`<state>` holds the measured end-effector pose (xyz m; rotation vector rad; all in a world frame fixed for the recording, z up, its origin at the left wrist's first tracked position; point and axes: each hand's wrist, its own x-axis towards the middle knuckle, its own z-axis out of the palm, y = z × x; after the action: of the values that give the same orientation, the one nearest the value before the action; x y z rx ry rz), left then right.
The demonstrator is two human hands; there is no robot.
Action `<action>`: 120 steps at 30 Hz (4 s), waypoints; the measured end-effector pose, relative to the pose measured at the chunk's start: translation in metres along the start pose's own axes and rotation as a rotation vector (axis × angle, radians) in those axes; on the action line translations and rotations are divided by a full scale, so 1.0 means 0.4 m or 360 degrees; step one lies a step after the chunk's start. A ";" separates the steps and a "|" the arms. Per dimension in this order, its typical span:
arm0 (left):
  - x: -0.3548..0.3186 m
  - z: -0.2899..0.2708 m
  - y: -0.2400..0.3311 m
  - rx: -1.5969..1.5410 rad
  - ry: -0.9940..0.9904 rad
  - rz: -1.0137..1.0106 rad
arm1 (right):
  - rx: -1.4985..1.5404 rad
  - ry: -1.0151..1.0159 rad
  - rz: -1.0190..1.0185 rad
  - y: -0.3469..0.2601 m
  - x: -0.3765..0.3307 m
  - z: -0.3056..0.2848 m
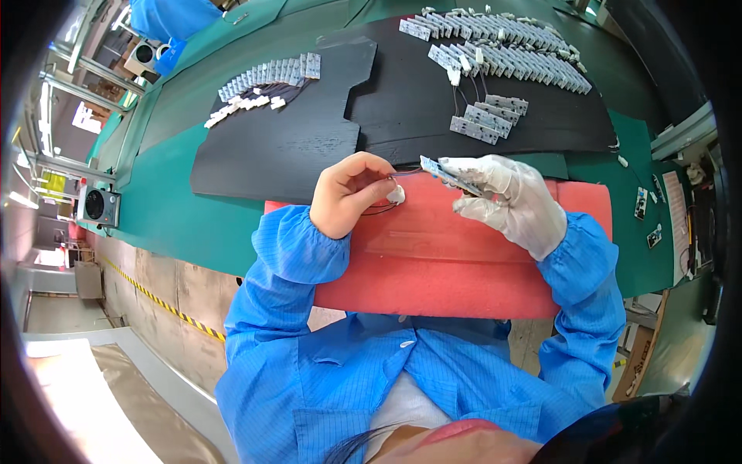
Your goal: Testing the functionality of LED circuit boards by connecting them to a power source and observing the light output.
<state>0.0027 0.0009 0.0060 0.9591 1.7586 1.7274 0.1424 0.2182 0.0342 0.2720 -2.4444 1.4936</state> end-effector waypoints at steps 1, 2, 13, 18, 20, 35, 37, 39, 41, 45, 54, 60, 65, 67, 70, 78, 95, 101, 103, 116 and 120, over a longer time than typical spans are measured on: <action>-0.002 0.001 0.002 0.0005 -0.0003 -0.0031 | -0.0039 0.0014 -0.0102 0.004 0.004 -0.006; -0.004 0.003 0.004 -0.0010 -0.0003 -0.0049 | -0.0080 0.0026 -0.0203 0.007 0.007 -0.013; -0.004 -0.011 0.004 0.0497 0.0045 0.0156 | 0.0139 0.0161 0.0417 0.011 0.009 -0.017; 0.004 -0.011 -0.002 0.0391 0.0005 0.0119 | 0.0043 0.0208 0.0267 0.019 0.010 -0.006; 0.007 -0.011 -0.001 0.0292 -0.0013 0.0136 | 0.0141 0.0266 0.0226 0.023 0.007 -0.005; 0.004 -0.008 -0.001 0.1030 0.0021 0.0676 | 0.0236 0.0358 0.0951 0.034 0.017 0.009; 0.002 -0.008 -0.006 0.0967 0.0019 0.0586 | 0.0301 0.0264 0.1000 0.039 0.019 0.010; 0.003 -0.009 -0.009 0.1061 0.0009 0.0690 | 0.0220 0.0247 0.1072 0.044 0.022 0.011; 0.003 -0.010 -0.008 0.1056 0.0006 0.0665 | 0.0264 0.0250 0.1033 0.046 0.023 0.011; 0.007 -0.008 -0.005 0.1075 0.0006 0.0744 | 0.0238 0.0324 0.1032 0.045 0.023 0.011; 0.006 -0.014 -0.014 0.1093 0.0011 0.0695 | 0.0160 0.0319 0.0918 0.051 0.014 0.000; 0.031 0.036 0.030 0.0633 -0.0041 0.0351 | 0.0093 0.0312 0.0662 0.067 0.007 -0.003; 0.016 0.029 0.106 -0.0004 0.0076 0.0084 | -0.0782 0.0660 -0.0087 0.080 0.048 -0.010; 0.038 -0.013 0.101 0.0096 0.0138 0.0202 | -0.1622 0.0737 -0.0713 0.101 0.078 -0.025; 0.115 -0.101 0.036 0.0339 0.0286 0.0346 | -0.1920 0.0844 -0.0199 0.137 0.077 -0.027; 0.213 -0.259 -0.028 0.1956 0.0724 0.0657 | -0.1498 0.0770 -0.0608 0.140 0.064 -0.047; 0.040 0.005 -0.020 0.0301 -0.0003 0.0216 | 0.1144 0.0247 0.0642 0.033 0.021 0.007; 0.031 -0.001 -0.012 0.0515 0.0008 0.0282 | 0.0772 0.0355 0.0554 0.040 0.022 0.012; 0.025 -0.004 -0.001 0.0703 -0.0008 0.0324 | 0.0707 0.0388 0.0512 0.041 0.021 0.010; 0.014 -0.007 -0.001 0.0968 -0.0005 0.0400 | 0.0373 0.0368 0.0389 0.053 0.014 0.003; 0.010 -0.007 0.005 0.0946 -0.0046 0.0345 | 0.0424 0.0288 0.0396 0.046 0.017 -0.002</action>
<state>-0.0014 0.0020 0.0085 1.4527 2.2728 1.3056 0.1308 0.2272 0.0212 -0.1193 -2.1990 1.8612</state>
